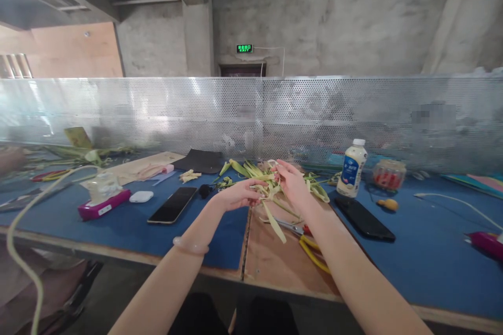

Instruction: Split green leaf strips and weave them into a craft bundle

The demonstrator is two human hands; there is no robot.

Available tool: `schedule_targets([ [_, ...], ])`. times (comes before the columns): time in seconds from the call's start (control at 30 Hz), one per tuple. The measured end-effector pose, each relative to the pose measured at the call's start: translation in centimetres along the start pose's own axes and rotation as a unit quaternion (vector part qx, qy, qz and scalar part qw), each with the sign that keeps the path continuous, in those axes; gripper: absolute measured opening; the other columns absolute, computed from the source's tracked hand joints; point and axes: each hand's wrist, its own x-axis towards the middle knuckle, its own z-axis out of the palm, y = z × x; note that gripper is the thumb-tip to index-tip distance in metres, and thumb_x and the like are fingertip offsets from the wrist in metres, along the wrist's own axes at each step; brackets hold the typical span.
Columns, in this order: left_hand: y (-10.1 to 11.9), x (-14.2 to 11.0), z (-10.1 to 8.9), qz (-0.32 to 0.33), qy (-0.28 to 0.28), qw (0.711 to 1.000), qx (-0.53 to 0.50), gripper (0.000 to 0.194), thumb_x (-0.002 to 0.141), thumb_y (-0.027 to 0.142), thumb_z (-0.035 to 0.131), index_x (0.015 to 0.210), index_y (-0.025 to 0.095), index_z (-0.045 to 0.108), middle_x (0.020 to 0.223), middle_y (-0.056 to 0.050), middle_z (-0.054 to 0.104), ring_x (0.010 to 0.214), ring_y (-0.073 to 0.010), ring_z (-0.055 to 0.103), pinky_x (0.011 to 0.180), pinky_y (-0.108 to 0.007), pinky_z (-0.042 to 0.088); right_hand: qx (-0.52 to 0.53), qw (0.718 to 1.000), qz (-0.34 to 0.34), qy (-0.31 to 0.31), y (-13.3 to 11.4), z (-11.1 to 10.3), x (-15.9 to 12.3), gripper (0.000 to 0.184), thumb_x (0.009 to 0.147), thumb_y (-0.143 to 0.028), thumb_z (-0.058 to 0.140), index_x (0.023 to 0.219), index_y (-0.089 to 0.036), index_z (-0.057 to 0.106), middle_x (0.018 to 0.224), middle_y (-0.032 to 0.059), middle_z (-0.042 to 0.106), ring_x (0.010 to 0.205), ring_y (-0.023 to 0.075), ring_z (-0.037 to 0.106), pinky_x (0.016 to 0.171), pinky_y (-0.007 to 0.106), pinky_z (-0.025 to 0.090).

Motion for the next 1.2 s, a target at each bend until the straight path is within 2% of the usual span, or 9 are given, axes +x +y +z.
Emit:
schedule_targets([
  [0.07, 0.0, 0.0, 0.0, 0.001, 0.006, 1.000, 0.010, 0.050, 0.063, 0.013, 0.069, 0.110, 0.019, 0.053, 0.074, 0.001, 0.058, 0.060, -0.0075, 0.055, 0.061, -0.022, 0.042, -0.014, 0.999, 0.011, -0.035, -0.4, 0.1, -0.1, 0.030, 0.067, -0.038, 0.064, 0.089, -0.018, 0.061, 0.068, -0.0015, 0.060, 0.056, 0.0086, 0.050, 0.056, 0.022, 0.040],
  [0.17, 0.2, 0.0, 0.0, -0.008, 0.047, 0.998, 0.050, 0.048, 0.061, 0.014, 0.071, 0.106, 0.017, 0.055, 0.076, 0.000, 0.060, 0.064, -0.0096, 0.057, 0.064, -0.024, 0.043, -0.051, 0.994, 0.037, -0.092, -0.9, 0.0, -0.3, 0.026, 0.063, -0.037, 0.067, 0.075, -0.014, 0.064, 0.061, -0.0009, 0.057, 0.053, 0.0085, 0.047, 0.053, 0.022, 0.038],
  [0.3, 0.3, 0.0, 0.0, -0.001, 0.096, 0.993, 0.072, 0.043, 0.060, 0.017, 0.073, 0.100, 0.015, 0.058, 0.078, -0.003, 0.063, 0.066, -0.0102, 0.057, 0.064, -0.024, 0.042, -0.104, 0.984, 0.056, -0.133, -0.8, -0.2, -0.4, 0.024, 0.062, -0.033, 0.069, 0.073, -0.013, 0.065, 0.060, -0.0007, 0.058, 0.053, 0.0085, 0.047, 0.053, 0.022, 0.037],
  [0.47, 0.2, 0.2, -0.3, 0.008, 0.113, 0.991, 0.068, 0.046, 0.057, 0.017, 0.075, 0.100, 0.015, 0.058, 0.077, -0.002, 0.064, 0.065, -0.0100, 0.057, 0.062, -0.023, 0.041, -0.152, 0.978, 0.040, -0.140, -0.7, -0.1, -0.6, 0.022, 0.065, -0.034, 0.067, 0.078, -0.015, 0.063, 0.066, -0.0009, 0.060, 0.060, 0.0104, 0.052, 0.059, 0.023, 0.040],
  [0.63, 0.1, 0.1, -0.4, 0.017, 0.122, 0.991, 0.061, 0.044, 0.057, 0.018, 0.074, 0.097, 0.015, 0.059, 0.072, 0.000, 0.063, 0.062, -0.0090, 0.056, 0.062, -0.022, 0.041, -0.191, 0.969, 0.035, -0.150, -1.2, 0.1, -0.8, 0.021, 0.066, -0.033, 0.066, 0.077, -0.015, 0.063, 0.064, -0.0009, 0.060, 0.059, 0.0114, 0.053, 0.058, 0.024, 0.040],
  [0.87, 0.3, 0.1, -0.2, 0.002, 0.127, 0.990, 0.062, 0.037, 0.057, 0.024, 0.076, 0.089, 0.015, 0.061, 0.085, -0.006, 0.066, 0.073, -0.0124, 0.058, 0.065, -0.023, 0.041, -0.214, 0.965, 0.019, -0.150, -1.2, 0.1, -0.7, 0.022, 0.068, -0.035, 0.063, 0.082, -0.017, 0.062, 0.070, 0.0003, 0.062, 0.065, 0.0133, 0.056, 0.063, 0.025, 0.043],
  [1.07, 0.3, 0.1, -0.3, -0.003, 0.129, 0.990, 0.058, 0.033, 0.057, 0.023, 0.076, 0.086, 0.014, 0.062, 0.080, -0.005, 0.065, 0.067, -0.0104, 0.056, 0.063, -0.021, 0.042, -0.246, 0.955, 0.014, -0.164, -1.4, 0.2, -0.9, 0.024, 0.069, -0.034, 0.061, 0.086, -0.017, 0.063, 0.081, 0.0037, 0.066, 0.076, 0.0160, 0.059, 0.071, 0.028, 0.044],
  [1.2, 0.2, 0.2, -0.4, 0.000, 0.127, 0.990, 0.055, 0.031, 0.059, 0.020, 0.074, 0.087, 0.014, 0.063, 0.077, -0.003, 0.064, 0.063, -0.0087, 0.054, 0.063, -0.021, 0.042, -0.288, 0.943, 0.013, -0.168, -1.9, 0.5, -1.2, 0.022, 0.072, -0.029, 0.057, 0.087, -0.016, 0.065, 0.078, 0.0037, 0.067, 0.073, 0.0159, 0.059, 0.070, 0.028, 0.043],
])
